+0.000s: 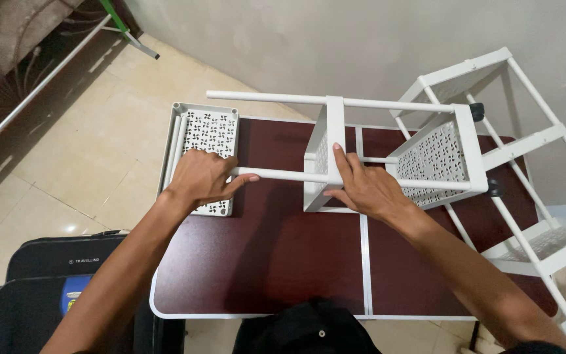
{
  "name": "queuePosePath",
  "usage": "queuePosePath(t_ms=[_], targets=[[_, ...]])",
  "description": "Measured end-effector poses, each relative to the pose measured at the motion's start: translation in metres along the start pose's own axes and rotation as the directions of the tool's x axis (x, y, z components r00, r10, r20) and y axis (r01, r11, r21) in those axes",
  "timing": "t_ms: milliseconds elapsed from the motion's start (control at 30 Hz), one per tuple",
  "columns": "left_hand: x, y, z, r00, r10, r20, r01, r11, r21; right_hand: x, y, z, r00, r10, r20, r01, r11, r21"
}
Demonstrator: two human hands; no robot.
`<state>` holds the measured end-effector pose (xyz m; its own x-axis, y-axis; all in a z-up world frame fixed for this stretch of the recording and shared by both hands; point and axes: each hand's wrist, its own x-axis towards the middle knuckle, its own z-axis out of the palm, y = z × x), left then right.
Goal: The person assembles a white plastic shelving unit by attaching black caster wheels to a perforated base, inserting white plastic rods into the base, and connecting additional perforated panels to form a frame. The assembly is performed on a maroon table with parts organized in a container.
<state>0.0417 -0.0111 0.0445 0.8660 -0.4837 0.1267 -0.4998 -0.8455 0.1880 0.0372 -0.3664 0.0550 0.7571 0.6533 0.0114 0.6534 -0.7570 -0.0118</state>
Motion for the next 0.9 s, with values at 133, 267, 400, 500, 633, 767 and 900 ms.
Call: queuePosePath(t_ms=[133, 267, 400, 500, 633, 767, 900], targets=[[0.000, 0.006, 0.001, 0.987, -0.055, 0.152, 0.070, 0.993, -0.096, 0.002, 0.002, 0.002, 1.000, 0.013, 0.013, -0.012, 0.999, -0.030], [0.001, 0.000, 0.005, 0.966, -0.051, 0.254, 0.103, 0.975, -0.196, -0.003, -0.002, 0.005, 0.999, 0.015, 0.034, -0.013, 0.997, -0.072], [0.017, -0.007, 0.003, 0.883, -0.091, 0.460, 0.240, 0.930, -0.278, -0.002, -0.005, 0.003, 0.999, -0.039, -0.029, 0.037, 0.997, -0.062], [0.025, -0.014, 0.008, 0.784, -0.111, 0.611, 0.350, 0.892, -0.287, -0.003, -0.003, 0.003, 1.000, 0.000, 0.012, 0.001, 0.999, -0.041], [0.023, -0.017, 0.026, 0.753, -0.045, 0.657, 0.360, 0.864, -0.353, -0.007, -0.004, 0.004, 1.000, 0.013, 0.003, -0.012, 0.998, -0.063], [0.019, -0.014, 0.025, 0.805, -0.093, 0.587, 0.333, 0.888, -0.317, -0.005, -0.006, 0.005, 1.000, 0.015, 0.021, -0.014, 1.000, -0.028], [0.018, -0.001, 0.009, 0.872, -0.141, 0.468, 0.307, 0.903, -0.300, -0.007, -0.004, 0.006, 0.998, 0.004, -0.056, -0.006, 1.000, -0.030]])
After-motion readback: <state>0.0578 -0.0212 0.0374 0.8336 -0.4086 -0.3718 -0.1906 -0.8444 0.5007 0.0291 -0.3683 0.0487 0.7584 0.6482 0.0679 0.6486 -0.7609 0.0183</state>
